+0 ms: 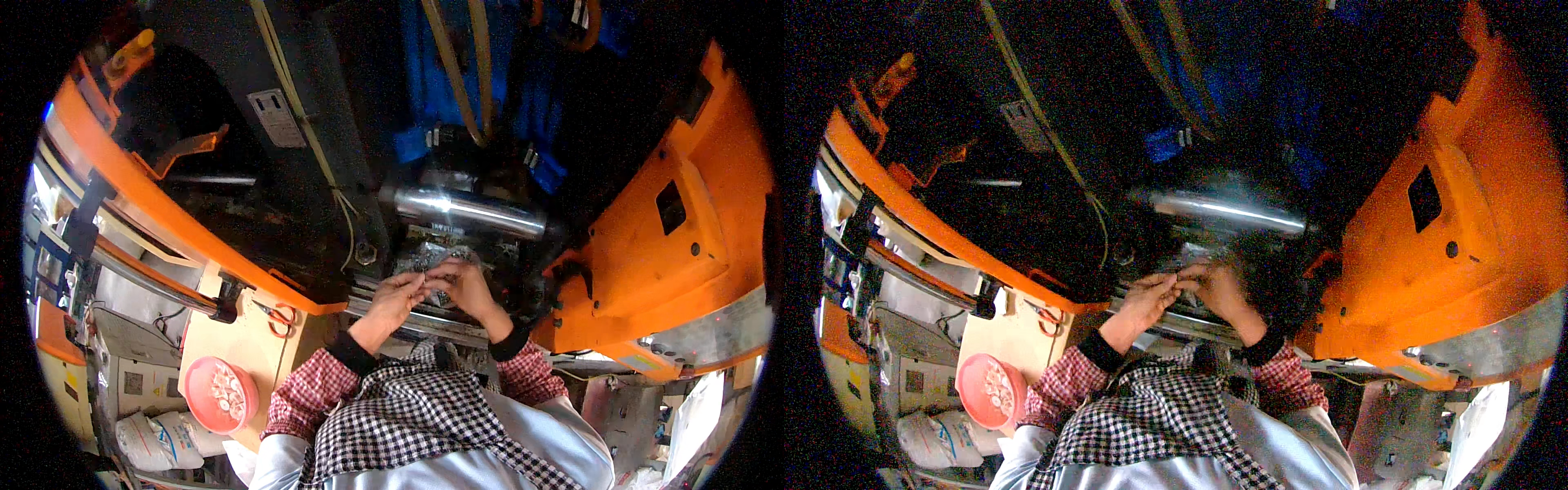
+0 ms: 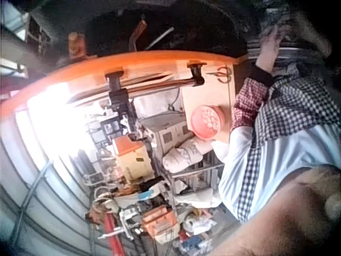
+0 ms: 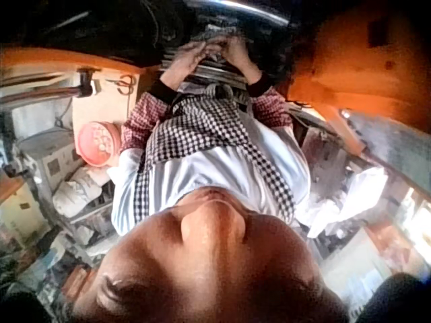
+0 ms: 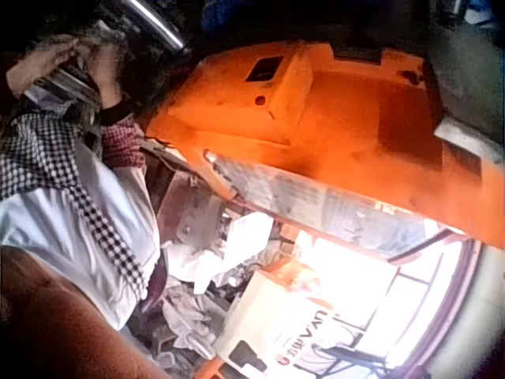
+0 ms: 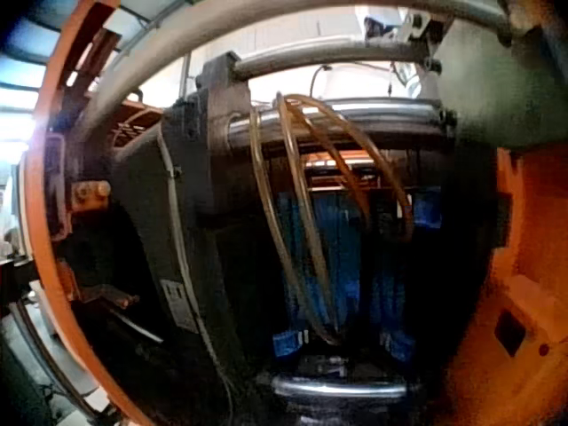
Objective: The person operates an orange injection molding machine, repeatedly opening the door, retrieving small white plastic parts, and placing them into a pink bowl. The person also uses scissors to trim excess plastic from the parts and places the trimmed pieces into a white bag.
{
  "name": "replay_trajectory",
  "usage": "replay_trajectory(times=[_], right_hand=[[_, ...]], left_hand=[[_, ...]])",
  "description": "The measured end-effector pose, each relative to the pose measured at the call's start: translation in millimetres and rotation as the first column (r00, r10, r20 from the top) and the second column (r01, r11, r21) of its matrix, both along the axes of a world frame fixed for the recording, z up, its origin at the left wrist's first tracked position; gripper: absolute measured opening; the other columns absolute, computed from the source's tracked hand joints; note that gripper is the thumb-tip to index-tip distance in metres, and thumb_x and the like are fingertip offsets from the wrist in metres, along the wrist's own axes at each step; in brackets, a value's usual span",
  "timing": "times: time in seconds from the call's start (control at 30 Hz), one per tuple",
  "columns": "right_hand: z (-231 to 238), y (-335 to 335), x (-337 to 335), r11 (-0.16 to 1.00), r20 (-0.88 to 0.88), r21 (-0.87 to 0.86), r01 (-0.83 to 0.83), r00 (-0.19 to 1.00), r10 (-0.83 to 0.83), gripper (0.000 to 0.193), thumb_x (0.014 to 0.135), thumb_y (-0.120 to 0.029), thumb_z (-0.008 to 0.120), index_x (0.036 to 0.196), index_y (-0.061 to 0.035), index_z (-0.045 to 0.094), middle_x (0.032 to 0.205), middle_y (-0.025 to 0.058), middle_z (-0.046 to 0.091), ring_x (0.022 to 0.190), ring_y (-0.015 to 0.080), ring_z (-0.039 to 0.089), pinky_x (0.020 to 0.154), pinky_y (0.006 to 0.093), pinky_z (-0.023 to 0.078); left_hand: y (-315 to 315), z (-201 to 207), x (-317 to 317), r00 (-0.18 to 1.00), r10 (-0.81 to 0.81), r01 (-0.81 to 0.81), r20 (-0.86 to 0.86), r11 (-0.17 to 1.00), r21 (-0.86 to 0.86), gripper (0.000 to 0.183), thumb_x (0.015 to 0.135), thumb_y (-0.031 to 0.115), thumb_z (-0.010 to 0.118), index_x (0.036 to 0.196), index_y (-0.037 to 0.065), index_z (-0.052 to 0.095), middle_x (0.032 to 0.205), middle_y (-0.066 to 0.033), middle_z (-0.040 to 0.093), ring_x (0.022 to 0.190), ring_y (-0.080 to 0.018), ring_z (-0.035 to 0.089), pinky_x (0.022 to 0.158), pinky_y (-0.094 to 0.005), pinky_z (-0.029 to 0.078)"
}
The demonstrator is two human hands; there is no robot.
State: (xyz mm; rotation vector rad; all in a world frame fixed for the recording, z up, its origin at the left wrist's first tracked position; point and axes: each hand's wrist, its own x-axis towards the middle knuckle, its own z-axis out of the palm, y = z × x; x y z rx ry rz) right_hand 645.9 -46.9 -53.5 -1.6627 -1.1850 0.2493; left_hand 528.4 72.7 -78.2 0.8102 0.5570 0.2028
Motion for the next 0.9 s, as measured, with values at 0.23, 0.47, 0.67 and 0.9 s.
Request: replay_trajectory(times=[0.23, 0.47, 0.67, 0.9], right_hand=[[16.2, 6.2, -20.3, 0.998, 0.105, -0.048, -0.039, 0.993, 0.044, 0.014, 0.071, -0.019, 0.065, 0.08, -0.0071, 0.065, 0.074, 0.0072, 0.062, 0.068, 0.0234, 0.059, 0.06, 0.0314, 0.047], [9.5, 14.5, -30.2, 0.992, 0.338, 0.007, -0.123, 0.934, 0.114, 0.013, 0.077, -0.018, 0.057, 0.083, -0.0109, 0.065, 0.083, 0.0033, 0.062, 0.077, 0.0217, 0.059, 0.064, 0.0325, 0.049], [17.7, 22.6, -40.4, 0.973, 0.342, 0.059, -0.222, 0.92, 0.189, 0.013, 0.071, -0.009, 0.063, 0.082, -0.0028, 0.065, 0.08, 0.0077, 0.062, 0.072, 0.0251, 0.059, 0.064, 0.0319, 0.049], [60.8, 31.5, -32.4, 0.971, 0.188, 0.228, 0.065, 0.976, -0.109, 0.011, 0.08, -0.009, 0.059, 0.077, 0.0008, 0.056, 0.065, 0.0128, 0.056, 0.055, 0.0239, 0.055, 0.05, 0.0301, 0.043]], left_hand=[[-2.1, 15.8, -25.0, 0.998, 0.07, -0.07, -0.005, 0.987, -0.148, 0.016, 0.081, 0.013, 0.062, 0.088, 0.0, 0.059, 0.08, -0.0044, 0.06, 0.069, -0.0112, 0.055, 0.062, -0.0205, 0.046], [3.0, 15.6, -46.8, 0.994, 0.109, -0.104, 0.014, 0.975, -0.197, 0.015, 0.082, 0.012, 0.06, 0.091, -0.001, 0.059, 0.084, -0.0062, 0.06, 0.07, -0.0105, 0.053, 0.064, -0.0201, 0.045], [13.5, 9.2, -63.8, 0.991, 0.067, -0.035, 0.113, 0.963, -0.267, 0.013, 0.084, 0.01, 0.057, 0.092, -0.001, 0.059, 0.083, -0.0061, 0.058, 0.069, -0.0102, 0.052, 0.063, -0.0189, 0.045], [14.1, 32.2, -82.7, 0.951, 0.307, -0.306, -0.031, 0.927, -0.217, 0.012, 0.084, 0.011, 0.057, 0.087, 0.0, 0.056, 0.075, -0.004, 0.053, 0.061, -0.0099, 0.047, 0.049, -0.0172, 0.039]])
